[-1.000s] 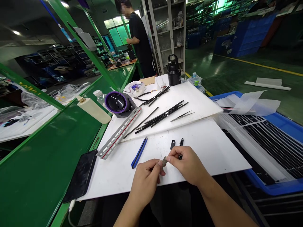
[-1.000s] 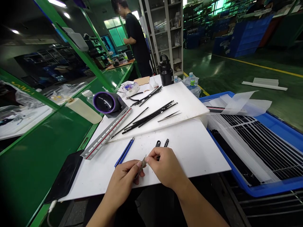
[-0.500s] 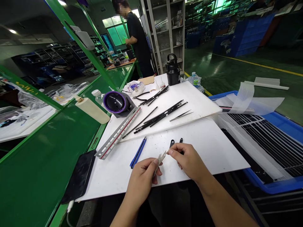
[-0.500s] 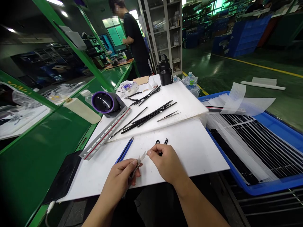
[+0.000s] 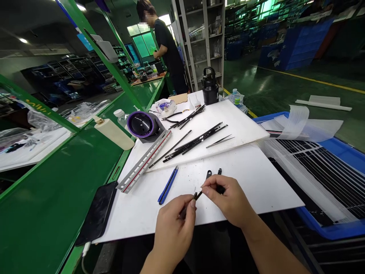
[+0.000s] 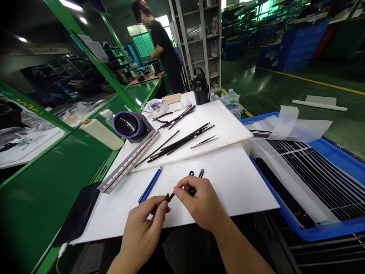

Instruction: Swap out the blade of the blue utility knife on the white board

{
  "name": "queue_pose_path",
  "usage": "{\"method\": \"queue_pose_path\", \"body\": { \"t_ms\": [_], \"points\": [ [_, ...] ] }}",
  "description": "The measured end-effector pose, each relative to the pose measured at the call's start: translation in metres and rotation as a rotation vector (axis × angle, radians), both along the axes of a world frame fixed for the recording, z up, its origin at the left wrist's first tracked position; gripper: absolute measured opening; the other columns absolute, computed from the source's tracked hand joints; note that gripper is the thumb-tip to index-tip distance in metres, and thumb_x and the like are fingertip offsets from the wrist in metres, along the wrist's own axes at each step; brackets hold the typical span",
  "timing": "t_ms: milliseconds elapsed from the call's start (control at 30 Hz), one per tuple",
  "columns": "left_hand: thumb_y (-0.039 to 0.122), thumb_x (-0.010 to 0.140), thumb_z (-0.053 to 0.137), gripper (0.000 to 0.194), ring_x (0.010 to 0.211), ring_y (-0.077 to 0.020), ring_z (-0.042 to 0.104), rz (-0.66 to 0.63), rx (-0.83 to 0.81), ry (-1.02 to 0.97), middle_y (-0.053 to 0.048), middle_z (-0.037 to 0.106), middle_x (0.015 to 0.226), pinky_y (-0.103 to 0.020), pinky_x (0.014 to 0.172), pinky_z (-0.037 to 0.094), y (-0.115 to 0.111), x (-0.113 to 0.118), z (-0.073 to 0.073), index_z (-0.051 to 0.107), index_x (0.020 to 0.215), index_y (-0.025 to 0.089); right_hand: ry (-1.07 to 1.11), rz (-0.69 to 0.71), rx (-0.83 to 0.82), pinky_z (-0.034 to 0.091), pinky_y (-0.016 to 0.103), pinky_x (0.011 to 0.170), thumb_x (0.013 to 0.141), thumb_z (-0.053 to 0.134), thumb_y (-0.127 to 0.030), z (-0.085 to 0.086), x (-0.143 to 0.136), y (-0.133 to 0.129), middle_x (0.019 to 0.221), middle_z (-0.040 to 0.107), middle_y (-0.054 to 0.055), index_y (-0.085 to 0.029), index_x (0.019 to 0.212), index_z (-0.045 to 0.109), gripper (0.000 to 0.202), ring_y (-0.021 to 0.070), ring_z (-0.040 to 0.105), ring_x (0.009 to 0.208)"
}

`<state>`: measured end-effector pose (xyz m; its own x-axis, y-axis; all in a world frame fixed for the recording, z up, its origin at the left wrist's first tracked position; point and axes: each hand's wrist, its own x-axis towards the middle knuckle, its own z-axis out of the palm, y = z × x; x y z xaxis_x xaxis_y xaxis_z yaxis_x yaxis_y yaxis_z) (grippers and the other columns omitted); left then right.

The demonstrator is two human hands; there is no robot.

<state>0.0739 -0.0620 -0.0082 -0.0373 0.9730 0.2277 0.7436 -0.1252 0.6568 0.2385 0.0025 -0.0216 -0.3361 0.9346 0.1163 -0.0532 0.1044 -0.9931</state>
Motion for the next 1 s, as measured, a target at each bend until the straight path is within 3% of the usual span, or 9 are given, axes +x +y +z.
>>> {"method": "queue_pose_path", "body": {
  "t_ms": [133, 333, 667, 1000],
  "points": [
    [0.013, 0.086, 0.054, 0.013, 0.061, -0.0081, 0.058, -0.079, 0.282, 0.107, 0.004, 0.065, 0.073, -0.02, 0.058, 0.044, -0.0025, 0.001, -0.0008, 0.06, 0.094, 0.022, 0.077, 0.026, -0.001, 0.036, 0.026, 0.056, 0.079, 0.068, -0.022, 0.0012, 0.0005, -0.003, 0.059, 0.044, -0.008, -0.023, 0.087, 0.065, 0.009, 0.0111, 0.04, 0.057],
    [0.004, 0.079, 0.059, 0.023, 0.07, -0.0113, 0.062, -0.111, 0.487, 0.232, -0.002, 0.068, 0.079, -0.023, 0.065, 0.049, -0.006, -0.0019, -0.0035, 0.062, 0.099, 0.016, 0.087, 0.064, 0.046, 0.033, 0.025, 0.054, 0.075, 0.069, -0.015, 0.0027, 0.0007, -0.0071, 0.057, 0.04, -0.009, -0.022, 0.081, 0.064, 0.011, 0.0101, 0.037, 0.055],
    [0.0, 0.073, 0.065, 0.03, 0.07, -0.0152, 0.059, -0.148, 0.558, 0.324, -0.006, 0.069, 0.079, -0.03, 0.062, 0.048, -0.009, -0.0028, -0.0006, 0.063, 0.101, 0.012, 0.141, 0.087, 0.077, 0.033, 0.026, 0.052, 0.074, 0.07, -0.015, 0.0033, 0.0027, -0.0082, 0.057, 0.042, -0.008, -0.022, 0.079, 0.065, 0.01, 0.0103, 0.038, 0.054],
    [0.0, 0.07, 0.07, 0.033, 0.071, -0.0169, 0.06, -0.118, 0.6, 0.38, -0.007, 0.07, 0.08, -0.032, 0.063, 0.049, -0.0066, -0.0026, 0.0022, 0.064, 0.1, 0.011, 0.187, -0.014, 0.16, 0.034, 0.026, 0.051, 0.078, 0.069, -0.014, -0.0032, -0.0006, -0.0107, 0.059, 0.05, -0.006, -0.024, 0.087, 0.071, 0.014, 0.0108, 0.043, 0.054]
  ]
}}
